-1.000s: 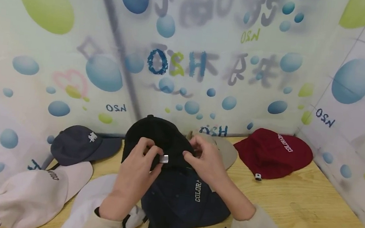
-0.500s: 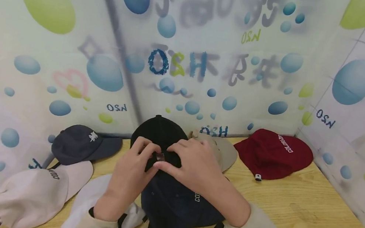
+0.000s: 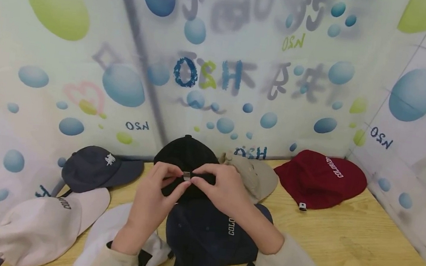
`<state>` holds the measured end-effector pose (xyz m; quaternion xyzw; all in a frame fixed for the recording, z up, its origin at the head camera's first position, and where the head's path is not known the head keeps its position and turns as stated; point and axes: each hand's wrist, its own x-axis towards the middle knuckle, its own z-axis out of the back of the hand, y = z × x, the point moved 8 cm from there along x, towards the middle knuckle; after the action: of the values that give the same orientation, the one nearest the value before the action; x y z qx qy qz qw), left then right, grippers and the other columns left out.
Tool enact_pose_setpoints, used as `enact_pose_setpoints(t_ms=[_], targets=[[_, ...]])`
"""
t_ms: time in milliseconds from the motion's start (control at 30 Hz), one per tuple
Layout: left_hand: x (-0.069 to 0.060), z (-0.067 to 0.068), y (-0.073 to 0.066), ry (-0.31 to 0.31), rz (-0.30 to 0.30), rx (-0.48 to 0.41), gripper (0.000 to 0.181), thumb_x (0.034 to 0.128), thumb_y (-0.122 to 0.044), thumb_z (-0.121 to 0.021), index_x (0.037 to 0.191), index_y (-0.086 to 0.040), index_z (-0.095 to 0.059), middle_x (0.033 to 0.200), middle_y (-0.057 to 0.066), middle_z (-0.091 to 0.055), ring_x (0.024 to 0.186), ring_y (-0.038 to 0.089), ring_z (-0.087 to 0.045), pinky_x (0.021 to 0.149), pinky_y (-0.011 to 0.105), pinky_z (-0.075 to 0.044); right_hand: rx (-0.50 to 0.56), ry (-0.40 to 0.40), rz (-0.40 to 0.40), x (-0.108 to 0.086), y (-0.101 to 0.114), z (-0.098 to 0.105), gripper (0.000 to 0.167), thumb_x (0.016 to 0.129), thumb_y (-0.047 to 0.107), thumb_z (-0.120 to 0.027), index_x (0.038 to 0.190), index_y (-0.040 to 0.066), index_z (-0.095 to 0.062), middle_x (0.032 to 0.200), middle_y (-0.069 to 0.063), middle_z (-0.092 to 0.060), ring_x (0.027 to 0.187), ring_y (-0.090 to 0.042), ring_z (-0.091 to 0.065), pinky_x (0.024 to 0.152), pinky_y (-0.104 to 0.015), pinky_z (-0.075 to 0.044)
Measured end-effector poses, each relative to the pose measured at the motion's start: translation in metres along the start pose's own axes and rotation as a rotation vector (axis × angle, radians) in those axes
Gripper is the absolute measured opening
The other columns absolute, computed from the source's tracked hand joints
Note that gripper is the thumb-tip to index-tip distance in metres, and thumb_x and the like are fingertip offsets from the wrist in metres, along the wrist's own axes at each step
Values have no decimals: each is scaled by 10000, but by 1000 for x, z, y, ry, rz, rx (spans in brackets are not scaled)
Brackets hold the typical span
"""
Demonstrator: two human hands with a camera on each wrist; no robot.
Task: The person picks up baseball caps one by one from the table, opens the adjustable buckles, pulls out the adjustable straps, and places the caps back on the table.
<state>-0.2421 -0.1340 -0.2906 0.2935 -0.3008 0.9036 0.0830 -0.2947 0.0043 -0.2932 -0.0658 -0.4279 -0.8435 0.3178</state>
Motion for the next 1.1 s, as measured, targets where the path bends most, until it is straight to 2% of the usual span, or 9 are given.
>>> enact_pose_setpoints(t_ms=[67,200,367,567,733,867,1000,1100], targets=[[0,0,3,-1,33,-27,283,863,-267,-782,1015,-108,-603,997,46,-586,952,172,-653,894,293,-581,42,28,6,0,0,-1,214,943,155,-678,1129,76,-749,1092,-66,-761,1023,-241,-694,887,-456,-568],[2,-1,7,6,88,-75,292,859,-235,-792,1027,-100,-596,1002,56,-606,970,184,-665,903,311,-581,84,61,38,0,0,-4,247,964,131,-644,1185,56,-726,1148,-94,-744,1074,-269,-688,926,-482,-556],[5,-4,10,41,131,-151,241,891,-124,-751,1063,-80,-588,1039,76,-617,1022,202,-676,927,334,-573,94,45,82,-1,0,-6,245,965,123,-641,1182,48,-728,1136,-102,-744,1060,-269,-694,911,-468,-564],[4,-6,11,51,130,-183,208,896,-70,-706,1065,-70,-585,1043,81,-617,1011,205,-680,928,343,-574,124,20,82,-1,-3,-9,233,946,117,-666,1162,74,-743,1114,-67,-752,1028,-223,-702,890,-372,-578],[4,-7,10,43,112,-150,203,886,-80,-711,1054,-77,-598,1015,72,-630,962,201,-696,891,325,-587,117,2,77,-3,-7,-10,229,943,126,-671,1154,82,-748,1106,-58,-756,1023,-215,-704,891,-385,-578],[1,-7,12,57,100,-100,182,876,-89,-715,1030,-89,-617,981,54,-631,914,176,-710,843,300,-598,127,21,60,-5,-11,-14,228,946,136,-669,1154,84,-748,1104,-56,-758,1027,-214,-704,890,-383,-580],[5,-1,14,46,93,-77,155,869,-48,-702,993,-84,-617,953,48,-635,859,157,-721,789,290,-607,165,30,70,-2,-10,-14,229,955,140,-658,1156,70,-744,1102,-67,-756,1021,-216,-703,897,-348,-574],[12,1,13,63,95,-83,142,870,-45,-699,970,-88,-607,887,33,-640,792,135,-706,752,270,-608,201,30,69,2,-13,-9,229,963,131,-646,1158,54,-738,1111,-81,-753,1030,-223,-697,923,-331,-557]])
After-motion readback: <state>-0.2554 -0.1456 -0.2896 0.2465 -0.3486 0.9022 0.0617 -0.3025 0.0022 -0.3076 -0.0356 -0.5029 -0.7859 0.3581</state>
